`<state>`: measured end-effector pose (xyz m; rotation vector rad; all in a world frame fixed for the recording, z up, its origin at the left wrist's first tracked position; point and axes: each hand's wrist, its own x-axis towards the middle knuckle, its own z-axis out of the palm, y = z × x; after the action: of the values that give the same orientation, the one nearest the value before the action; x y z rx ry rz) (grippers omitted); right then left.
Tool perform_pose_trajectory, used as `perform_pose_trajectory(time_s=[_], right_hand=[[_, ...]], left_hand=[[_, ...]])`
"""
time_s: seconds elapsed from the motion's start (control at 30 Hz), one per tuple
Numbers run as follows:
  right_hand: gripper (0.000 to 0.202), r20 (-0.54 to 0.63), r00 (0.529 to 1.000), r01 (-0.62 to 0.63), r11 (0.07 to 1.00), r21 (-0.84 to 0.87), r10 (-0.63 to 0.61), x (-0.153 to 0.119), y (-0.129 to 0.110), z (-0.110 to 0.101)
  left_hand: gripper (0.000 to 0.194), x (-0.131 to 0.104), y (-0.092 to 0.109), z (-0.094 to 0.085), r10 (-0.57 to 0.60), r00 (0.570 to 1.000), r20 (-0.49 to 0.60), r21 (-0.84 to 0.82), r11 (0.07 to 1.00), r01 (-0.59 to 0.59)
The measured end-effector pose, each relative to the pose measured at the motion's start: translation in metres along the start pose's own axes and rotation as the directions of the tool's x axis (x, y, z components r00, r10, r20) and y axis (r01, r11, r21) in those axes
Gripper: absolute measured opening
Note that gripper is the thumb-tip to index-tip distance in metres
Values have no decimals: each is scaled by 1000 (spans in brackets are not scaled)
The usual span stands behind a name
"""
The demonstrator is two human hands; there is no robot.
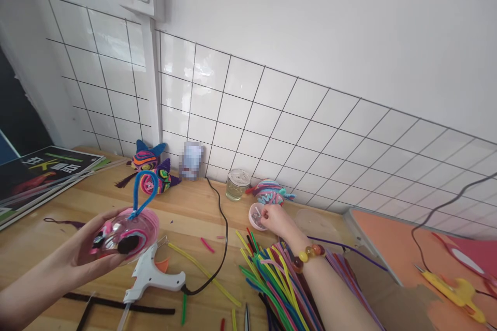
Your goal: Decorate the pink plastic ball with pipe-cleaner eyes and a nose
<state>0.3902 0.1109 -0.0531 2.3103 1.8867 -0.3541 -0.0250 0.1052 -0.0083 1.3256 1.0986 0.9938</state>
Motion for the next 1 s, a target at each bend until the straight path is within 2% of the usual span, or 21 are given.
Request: perform_pose_trajectory(time_s=[0.3,0.5,0.67,0.87,1.0], right_hand=[[30,28,999,32,994,-109,-29,0,-7,-8],[30,73,997,37,984,-171,-25,2,-13,-5],[23,68,998,27,981,-194,-14,2,-14,0],[26,38,997,74,976,-206,-68,2,-18,5],[22,-19,996,80,982,-173,-85,2,-17,2]], left_hand=[[71,0,0,-2,12,1000,11,7,1000,-12],[73,-2,2,1,-18,1000,-1,-34,999,18],[77,-1,1,0,-41,999,3,-40,998,41],[73,-7,4,0,-19,995,95,-88,996,27],[70,-14,10,-2,11,989,145,-23,1000,-8]])
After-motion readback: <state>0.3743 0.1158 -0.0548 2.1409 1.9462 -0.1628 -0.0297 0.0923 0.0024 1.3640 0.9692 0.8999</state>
